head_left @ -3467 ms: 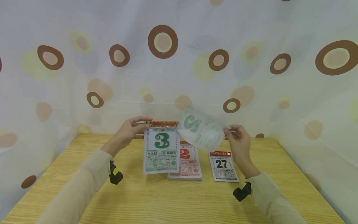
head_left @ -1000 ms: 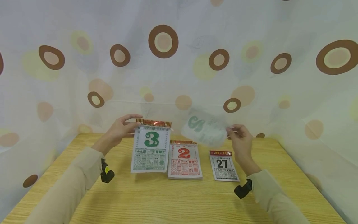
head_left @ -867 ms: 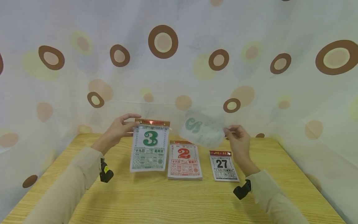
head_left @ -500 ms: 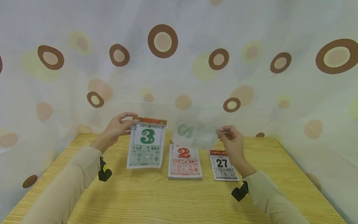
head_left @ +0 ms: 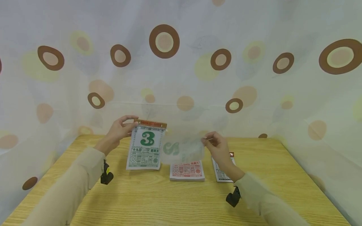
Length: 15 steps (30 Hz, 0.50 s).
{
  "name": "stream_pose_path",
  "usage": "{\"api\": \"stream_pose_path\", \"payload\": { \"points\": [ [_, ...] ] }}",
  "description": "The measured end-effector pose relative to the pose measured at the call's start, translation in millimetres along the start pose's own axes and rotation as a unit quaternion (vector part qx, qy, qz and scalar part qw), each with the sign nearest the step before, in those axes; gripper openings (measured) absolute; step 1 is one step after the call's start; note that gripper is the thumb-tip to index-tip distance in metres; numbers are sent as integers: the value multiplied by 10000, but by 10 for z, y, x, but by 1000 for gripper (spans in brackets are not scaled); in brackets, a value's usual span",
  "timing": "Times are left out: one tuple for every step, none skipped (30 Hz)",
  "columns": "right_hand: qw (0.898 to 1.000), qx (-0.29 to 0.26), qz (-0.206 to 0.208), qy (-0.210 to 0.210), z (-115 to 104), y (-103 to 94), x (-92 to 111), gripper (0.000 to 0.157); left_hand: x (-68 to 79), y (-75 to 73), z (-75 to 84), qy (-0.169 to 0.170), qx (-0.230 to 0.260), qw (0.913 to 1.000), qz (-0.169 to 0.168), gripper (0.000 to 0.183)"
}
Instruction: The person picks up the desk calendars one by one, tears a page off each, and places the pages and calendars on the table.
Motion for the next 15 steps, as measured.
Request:
{"api": "stream_pose_path", "payload": {
  "points": [
    [10000,2,-57,-8,10,39,2,13,-6,4,-8,-10,11,10000,26,49],
    [9999,21,-140,-17,17,82,5,13,-12,8,-15,-19,24,10000,55,49],
    [9998,48,-215,-19,24,124,10,13,-17,12,-23,-32,35,10000,81,49],
    [9996,68,-282,-35,25,167,15,12,-21,16,-31,-43,43,9999,104,49],
    [9993,93,-351,-70,24,210,21,12,-24,20,-38,-56,58,9999,129,49],
    [9991,141,-404,-76,22,252,31,11,-25,23,-44,-64,74,9998,154,49],
    [9988,166,-457,-96,19,294,40,10,-27,27,-52,-74,77,9998,180,48],
    [9985,196,-507,-111,19,334,49,9,-28,32,-59,-77,82,9997,195,47],
    [9982,209,-545,-140,19,372,56,8,-29,37,-66,-78,88,9997,206,47],
    [9978,241,-592,-182,23,408,63,8,-32,43,-72,-72,106,9997,217,47],
    [9974,261,-640,-190,28,443,69,7,-36,48,-79,-64,125,9996,230,46],
    [9970,303,-680,-209,34,476,72,7,-40,54,-84,-54,146,9996,239,47],
    [9965,313,-742,-242,33,508,77,7,-46,60,-91,-51,179,9995,246,47],
    [9959,327,-795,-292,30,540,80,7,-52,65,-96,-45,227,9994,249,47],
    [9951,315,-863,-352,26,572,83,7,-59,71,-102,-45,269,9993,256,47]
  ]
}}
Point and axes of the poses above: each hand's wrist, its own x-axis away from the middle knuckle, its own y-axis out of the palm, z = x × y, the point moved 7 cm from there along -x, towards the middle knuckle, and after that the axes turned 11 degrees about -x, right-handed, at the moved point
